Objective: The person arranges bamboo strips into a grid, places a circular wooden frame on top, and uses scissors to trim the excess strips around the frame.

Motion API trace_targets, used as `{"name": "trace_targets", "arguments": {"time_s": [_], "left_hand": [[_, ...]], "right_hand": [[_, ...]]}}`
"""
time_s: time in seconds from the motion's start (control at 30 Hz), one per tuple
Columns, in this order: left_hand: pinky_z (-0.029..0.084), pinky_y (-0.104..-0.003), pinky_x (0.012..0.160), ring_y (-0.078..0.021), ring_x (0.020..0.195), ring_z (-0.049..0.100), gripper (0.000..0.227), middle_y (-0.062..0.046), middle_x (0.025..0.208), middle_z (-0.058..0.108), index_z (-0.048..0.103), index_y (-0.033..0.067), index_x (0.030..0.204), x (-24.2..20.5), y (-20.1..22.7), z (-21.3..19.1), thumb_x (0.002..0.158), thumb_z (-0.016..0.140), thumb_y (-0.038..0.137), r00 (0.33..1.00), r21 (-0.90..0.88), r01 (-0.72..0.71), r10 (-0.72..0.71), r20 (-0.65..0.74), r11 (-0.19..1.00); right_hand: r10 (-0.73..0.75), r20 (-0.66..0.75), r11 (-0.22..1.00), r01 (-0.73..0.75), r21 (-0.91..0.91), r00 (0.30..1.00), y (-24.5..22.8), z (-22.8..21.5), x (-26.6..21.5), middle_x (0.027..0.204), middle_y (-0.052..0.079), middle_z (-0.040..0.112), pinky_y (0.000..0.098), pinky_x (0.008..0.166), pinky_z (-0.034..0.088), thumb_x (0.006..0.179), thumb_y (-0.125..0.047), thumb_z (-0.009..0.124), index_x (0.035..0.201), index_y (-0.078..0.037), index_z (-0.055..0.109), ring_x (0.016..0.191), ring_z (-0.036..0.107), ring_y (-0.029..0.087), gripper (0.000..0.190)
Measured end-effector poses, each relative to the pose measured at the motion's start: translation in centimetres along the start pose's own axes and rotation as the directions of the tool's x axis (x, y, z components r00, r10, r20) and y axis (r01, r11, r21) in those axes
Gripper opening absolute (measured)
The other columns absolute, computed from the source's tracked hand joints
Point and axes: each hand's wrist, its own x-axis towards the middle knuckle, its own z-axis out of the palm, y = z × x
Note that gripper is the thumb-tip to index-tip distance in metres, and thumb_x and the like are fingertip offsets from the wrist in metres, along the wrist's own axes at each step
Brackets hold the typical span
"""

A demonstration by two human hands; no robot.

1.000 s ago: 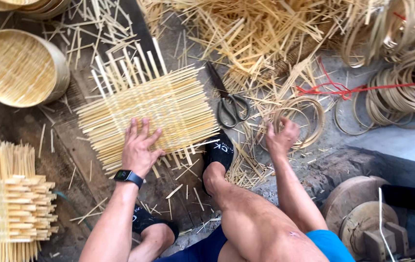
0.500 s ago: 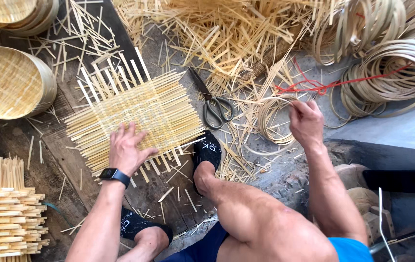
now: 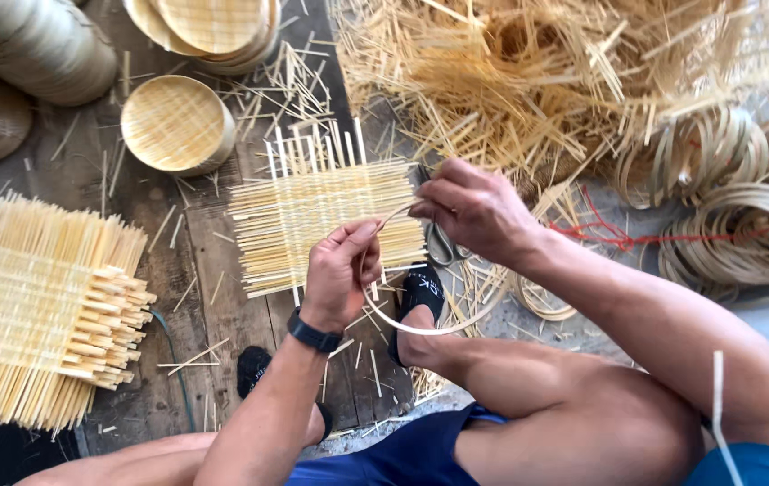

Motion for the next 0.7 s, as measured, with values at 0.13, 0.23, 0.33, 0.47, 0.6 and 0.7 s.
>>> {"name": "trace_targets", "arguments": {"time_s": [0.13, 0.23, 0.33, 0.47, 0.6, 0.7], "left_hand": [[0.049, -0.028, 0.052, -0.0115, 0.063, 0.06, 0.034, -0.005, 0.075, 0.065, 0.068, 0.0016, 0.09, -0.6, 3.4, -1.4, 0.097, 0.065, 0.034, 0.997, 0.101, 0.074, -0.073, -0.019, 0.992], [0.036, -0.025, 0.043, -0.0088, 0.05, 0.047, 0.056, -0.001, 0.065, 0.062, 0.07, 0.007, 0.082, -0.2, 5.5, 0.1, 0.096, 0.046, 0.056, 0.97, 0.234, 0.233, -0.243, 0.018, 0.944], [0.023, -0.024, 0.035, -0.0067, 0.039, 0.031, 0.065, 0.005, 0.053, 0.043, 0.053, 0.0159, 0.067, -0.2, 6.4, 1.4, 0.097, 0.036, 0.07, 0.944, 0.283, 0.307, -0.329, 0.031, 0.909], [0.018, -0.027, 0.034, -0.0085, 0.038, 0.023, 0.069, 0.005, 0.05, 0.026, 0.035, 0.0162, 0.058, -0.9, 6.2, 0.8, 0.095, 0.032, 0.075, 0.948, 0.308, 0.318, -0.304, -0.093, 0.897], [0.017, -0.028, 0.033, -0.0095, 0.037, 0.021, 0.07, 0.004, 0.049, 0.023, 0.03, 0.0165, 0.058, -0.2, 5.4, -0.7, 0.094, 0.032, 0.077, 0.956, 0.251, 0.292, -0.271, -0.116, 0.923], [0.017, -0.028, 0.032, -0.0091, 0.037, 0.02, 0.069, 0.005, 0.05, 0.02, 0.028, 0.0174, 0.058, 0.4, 4.6, -2.1, 0.093, 0.033, 0.077, 0.958, 0.193, 0.281, -0.264, -0.11, 0.94]], "right_hand": [[-0.166, 0.193, 0.985, 0.155, 0.07, 0.967, -2.5, 0.7, 1.1, 0.102, 0.011, 0.062, 0.0362, 0.07, 0.059, 0.087, -0.005, 0.069, 0.102, -0.005, 0.073, 0.088, 0.068, 0.026, 0.016], [-0.267, 0.175, 0.964, 0.261, 0.057, 0.948, -5.0, 2.4, 1.6, 0.098, 0.011, 0.06, 0.0373, 0.075, 0.059, 0.089, -0.007, 0.067, 0.105, -0.003, 0.069, 0.093, 0.066, 0.027, 0.016], [-0.237, 0.133, 0.96, 0.253, -0.118, 0.962, -5.9, 3.2, 2.6, 0.091, 0.009, 0.059, 0.0376, 0.074, 0.058, 0.085, -0.014, 0.071, 0.097, -0.006, 0.069, 0.089, 0.065, 0.025, 0.014], [-0.278, 0.052, 0.939, 0.283, -0.197, 0.959, -6.5, 5.1, 3.0, 0.092, 0.007, 0.058, 0.0331, 0.073, 0.058, 0.089, -0.017, 0.071, 0.1, -0.005, 0.07, 0.088, 0.061, 0.021, 0.016], [-0.213, 0.09, 0.959, 0.226, -0.174, 0.973, -6.0, 6.5, 3.4, 0.089, 0.007, 0.057, 0.0315, 0.067, 0.057, 0.09, -0.017, 0.071, 0.1, -0.005, 0.072, 0.087, 0.059, 0.02, 0.015], [-0.202, 0.072, 0.967, 0.211, -0.144, 0.977, -5.7, 7.7, 3.4, 0.089, 0.006, 0.057, 0.0316, 0.066, 0.057, 0.09, -0.018, 0.072, 0.1, -0.006, 0.072, 0.088, 0.059, 0.02, 0.016]]}}
